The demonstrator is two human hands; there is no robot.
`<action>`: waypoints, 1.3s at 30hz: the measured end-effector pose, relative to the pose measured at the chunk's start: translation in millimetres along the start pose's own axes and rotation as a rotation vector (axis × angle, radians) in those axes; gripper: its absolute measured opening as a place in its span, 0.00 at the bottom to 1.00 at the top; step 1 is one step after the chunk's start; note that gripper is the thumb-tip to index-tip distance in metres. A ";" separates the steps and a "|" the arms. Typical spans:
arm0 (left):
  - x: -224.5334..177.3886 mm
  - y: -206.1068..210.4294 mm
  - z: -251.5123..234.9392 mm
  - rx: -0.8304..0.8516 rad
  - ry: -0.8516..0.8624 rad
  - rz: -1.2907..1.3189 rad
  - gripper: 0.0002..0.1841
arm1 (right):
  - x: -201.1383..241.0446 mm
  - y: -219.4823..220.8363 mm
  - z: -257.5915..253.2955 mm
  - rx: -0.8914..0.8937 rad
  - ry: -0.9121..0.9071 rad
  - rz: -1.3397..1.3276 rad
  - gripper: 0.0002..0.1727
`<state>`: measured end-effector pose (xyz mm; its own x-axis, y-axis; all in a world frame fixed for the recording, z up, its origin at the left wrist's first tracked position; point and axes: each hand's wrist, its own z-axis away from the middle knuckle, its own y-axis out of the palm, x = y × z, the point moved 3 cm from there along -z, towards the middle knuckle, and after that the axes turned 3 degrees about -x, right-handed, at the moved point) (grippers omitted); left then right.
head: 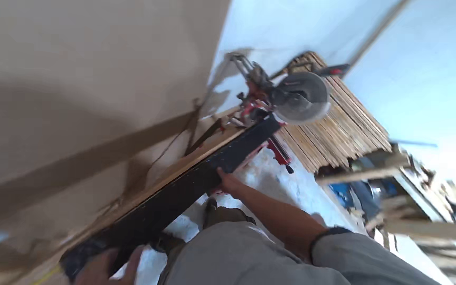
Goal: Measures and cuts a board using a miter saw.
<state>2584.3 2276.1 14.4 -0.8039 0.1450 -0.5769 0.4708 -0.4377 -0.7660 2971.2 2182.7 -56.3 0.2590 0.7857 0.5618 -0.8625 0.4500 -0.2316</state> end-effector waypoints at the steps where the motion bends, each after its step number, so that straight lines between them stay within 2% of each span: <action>1: -34.7 13.8 -20.4 0.004 0.188 -0.020 0.41 | -0.4 -3.0 -2.7 0.014 -0.002 0.027 0.50; 3: -104.2 58.8 -66.8 0.010 0.454 -0.136 0.50 | 2.6 -7.5 -3.3 0.029 0.010 0.062 0.49; 6: -169.1 134.9 -119.5 0.064 0.579 -0.311 0.66 | 3.1 -18.7 -7.1 0.080 0.029 0.120 0.50; 9: -183.4 179.8 -137.6 0.062 0.515 -0.439 0.75 | 2.2 -31.7 -15.7 0.163 0.038 0.221 0.51; 13: -178.5 190.0 -145.3 -0.049 0.478 -0.519 0.68 | 2.9 -46.0 -33.0 0.372 -0.019 0.265 0.49; 15: -174.8 194.0 -149.2 -0.101 0.499 -0.526 0.67 | 20.8 -69.2 -30.8 0.498 -0.162 0.466 0.42; 17: -171.0 193.9 -147.6 -0.110 0.495 -0.542 0.68 | 55.4 -114.7 -6.6 0.567 -0.439 0.687 0.35; 19: -170.6 191.9 -151.3 -0.094 0.486 -0.565 0.71 | 108.8 -197.4 33.6 0.480 -0.716 0.766 0.27; 20: -172.2 190.1 -154.0 -0.074 0.475 -0.573 0.72 | 139.1 -250.0 57.4 0.365 -0.851 0.758 0.23; 22: -174.5 188.8 -155.2 -0.042 0.454 -0.589 0.74 | 199.2 -361.7 101.2 0.020 -1.115 0.704 0.17; 23: -175.2 188.8 -153.1 -0.037 0.451 -0.590 0.74 | 229.0 -416.6 117.5 -0.181 -1.229 0.722 0.17; 24: -175.9 188.6 -151.7 -0.038 0.454 -0.581 0.74 | 260.0 -467.5 128.7 -0.378 -1.282 0.815 0.22; 25: -176.2 188.1 -152.4 -0.034 0.454 -0.580 0.75 | 290.5 -513.5 129.8 -0.530 -1.263 0.977 0.33; 27: -179.3 186.4 -152.3 -0.011 0.443 -0.588 0.75 | 341.2 -583.1 105.8 -0.630 -1.071 1.332 0.55; 28: -180.9 185.5 -151.6 -0.008 0.442 -0.596 0.74 | 356.8 -604.1 87.0 -0.607 -0.981 1.468 0.59; 29: -181.3 185.8 -151.8 -0.015 0.448 -0.602 0.74 | 369.4 -615.3 72.7 -0.551 -0.916 1.555 0.59; 32: -179.4 187.6 -149.6 0.014 0.425 -0.605 0.75 | 398.0 -616.5 51.3 -0.318 -0.868 1.720 0.51; 34: -175.4 186.7 -151.0 0.048 0.383 -0.619 0.76 | 401.3 -614.0 41.3 -0.254 -0.976 1.761 0.46; 37: -160.4 191.7 -154.8 0.022 0.393 -0.636 0.76 | 382.2 -618.6 42.7 -0.276 -1.133 1.740 0.39; 39: -155.3 192.2 -156.4 0.003 0.399 -0.643 0.76 | 355.3 -621.9 51.7 -0.287 -1.154 1.707 0.40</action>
<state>2856.5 2308.3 -87.6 -0.7270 0.6824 -0.0762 -0.0474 -0.1605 -0.9859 3577.2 2160.1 328.4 -0.9723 -0.1220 -0.1995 0.2166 -0.1481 -0.9650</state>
